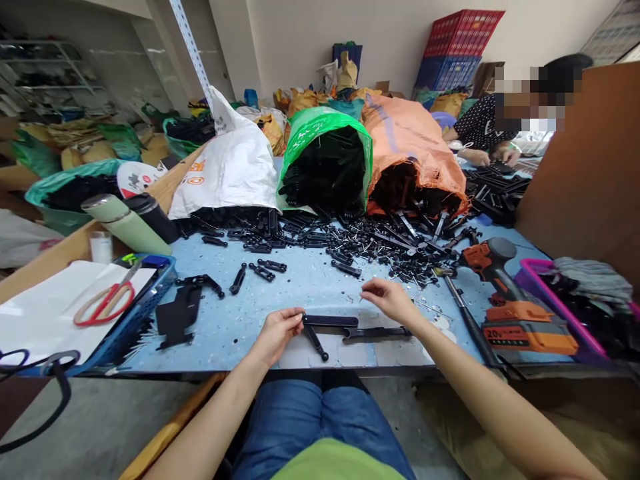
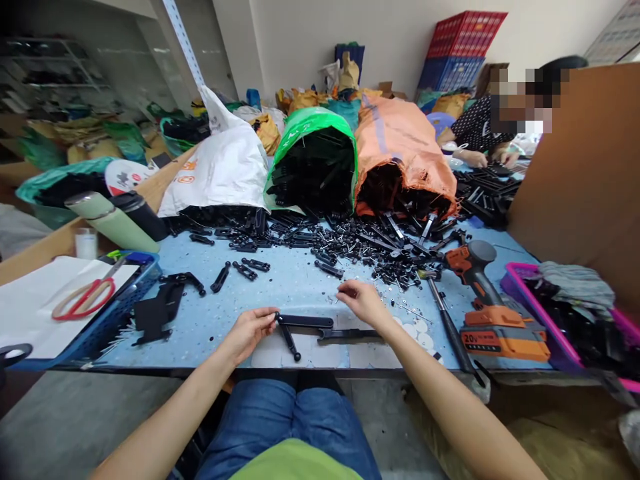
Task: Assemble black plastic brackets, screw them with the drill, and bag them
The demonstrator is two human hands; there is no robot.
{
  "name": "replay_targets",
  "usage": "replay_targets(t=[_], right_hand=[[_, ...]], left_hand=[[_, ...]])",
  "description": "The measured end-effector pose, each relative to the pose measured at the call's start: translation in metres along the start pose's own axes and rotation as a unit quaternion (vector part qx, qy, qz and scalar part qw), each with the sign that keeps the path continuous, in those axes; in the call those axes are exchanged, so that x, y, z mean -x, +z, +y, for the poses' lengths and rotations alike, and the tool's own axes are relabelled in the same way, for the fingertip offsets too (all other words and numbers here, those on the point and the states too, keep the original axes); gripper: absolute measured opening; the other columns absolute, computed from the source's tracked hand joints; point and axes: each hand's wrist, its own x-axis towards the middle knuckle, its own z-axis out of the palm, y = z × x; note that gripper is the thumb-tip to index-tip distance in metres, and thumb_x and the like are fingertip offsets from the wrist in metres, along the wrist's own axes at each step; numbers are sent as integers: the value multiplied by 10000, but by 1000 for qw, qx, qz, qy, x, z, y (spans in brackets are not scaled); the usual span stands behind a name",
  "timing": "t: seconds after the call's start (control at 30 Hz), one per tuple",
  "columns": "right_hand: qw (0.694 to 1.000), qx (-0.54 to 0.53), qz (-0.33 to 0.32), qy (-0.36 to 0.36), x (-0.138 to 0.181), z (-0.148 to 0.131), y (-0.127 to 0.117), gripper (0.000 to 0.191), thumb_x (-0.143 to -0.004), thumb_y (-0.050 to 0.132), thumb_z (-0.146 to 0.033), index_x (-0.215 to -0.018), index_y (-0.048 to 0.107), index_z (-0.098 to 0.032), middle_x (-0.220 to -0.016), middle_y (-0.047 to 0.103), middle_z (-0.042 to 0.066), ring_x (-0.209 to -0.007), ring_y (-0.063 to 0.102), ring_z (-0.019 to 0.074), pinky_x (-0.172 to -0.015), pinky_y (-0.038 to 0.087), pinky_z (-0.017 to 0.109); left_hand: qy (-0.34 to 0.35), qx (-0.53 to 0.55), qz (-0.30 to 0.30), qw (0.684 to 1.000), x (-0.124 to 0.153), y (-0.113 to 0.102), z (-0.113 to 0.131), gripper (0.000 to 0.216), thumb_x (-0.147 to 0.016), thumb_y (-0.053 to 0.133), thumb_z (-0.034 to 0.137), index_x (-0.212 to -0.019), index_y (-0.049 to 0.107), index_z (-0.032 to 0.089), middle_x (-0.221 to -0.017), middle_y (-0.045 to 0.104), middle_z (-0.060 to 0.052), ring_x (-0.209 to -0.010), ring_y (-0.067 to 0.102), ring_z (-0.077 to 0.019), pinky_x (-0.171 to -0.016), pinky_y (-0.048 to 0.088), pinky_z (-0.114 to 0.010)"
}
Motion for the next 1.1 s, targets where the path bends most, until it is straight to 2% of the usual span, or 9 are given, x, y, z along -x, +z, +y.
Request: replay_targets(t=[0.1, 0.17, 0.27, 0.33, 0.5, 0.6, 0.77, 0.97, 1.1], right_hand=[[996, -92, -9, 5, 24, -14, 11, 205, -762, 607, -382, -805, 601, -182, -757, 665, 25, -695, 614, 152, -632, 474, 248], [996, -93, 3, 3, 31, -18, 17, 196, -758, 610, -377, -775, 601, -182, -729, 662, 25, -670, 609, 152, -615, 472, 253], [996, -78, 21, -26, 34, -20, 24, 198, -783, 582, -386, -778, 606, -189, -724, 661, 31, -663, 610, 156, -607, 477, 262], [997, -49, 35, -54, 35, -21, 26, 198, -811, 552, -385, -789, 608, -196, -742, 658, 33, -675, 609, 156, -608, 478, 261], [992, 21, 36, -118, 39, -27, 24, 201, -873, 478, -340, -809, 606, -199, -779, 646, 42, -727, 606, 151, -664, 476, 256], [989, 7, 16, -147, 40, -27, 23, 197, -883, 466, -322, -828, 612, -200, -814, 652, 44, -764, 611, 152, -701, 478, 254], [989, 11, 43, -138, 39, -23, 23, 214, -885, 466, -337, -830, 623, -201, -822, 663, 43, -757, 621, 154, -706, 484, 256], [974, 115, -13, -193, 43, -16, 32, 257, -923, 388, -270, -912, 634, -195, -935, 666, 66, -870, 616, 158, -765, 472, 262], [962, 150, -9, -229, 54, -4, 36, 280, -932, 369, -282, -1091, 590, -216, -1087, 629, 77, -996, 578, 166, -826, 461, 295]], left_hand=[[52, -122, -9, 991, 2, 2, -2, 258, -657, 697, 221, -889, 670, 113, -680, 613, -31, -561, 555, -90, -563, 465, -215], [169, -264, 5, 950, 4, 3, -4, 224, -735, 623, 255, -925, 676, 148, -798, 634, -59, -673, 593, -133, -623, 492, -258], [375, -459, 13, 805, 7, 5, -12, 244, -839, 492, 236, -1013, 653, 182, -1011, 628, -88, -914, 591, -190, -814, 488, -343], [452, -538, 12, 712, 6, 4, -18, 276, -875, 439, 209, -1087, 612, 171, -1036, 633, -100, -965, 583, -203, -873, 471, -374], [519, -627, -9, 581, -3, -7, -21, 290, -898, 382, 146, -1118, 571, 125, -940, 658, -128, -894, 615, -205, -795, 511, -358], [541, -635, -56, 549, -8, -15, -17, 294, -895, 372, 113, -1125, 556, 112, -907, 657, -132, -886, 616, -198, -782, 516, -350], [561, -625, -87, 536, -11, -23, -17, 305, -891, 375, 103, -1152, 533, 114, -879, 650, -124, -872, 617, -187, -768, 518, -344], [548, -629, -86, 545, -12, -23, -17, 300, -897, 376, 124, -1146, 542, 139, -884, 656, -118, -864, 616, -182, -762, 505, -335], [536, -672, -57, 508, 0, -22, -15, 332, -895, 393, 158, -1204, 513, 139, -1009, 646, -143, -940, 603, -214, -793, 477, -376]])
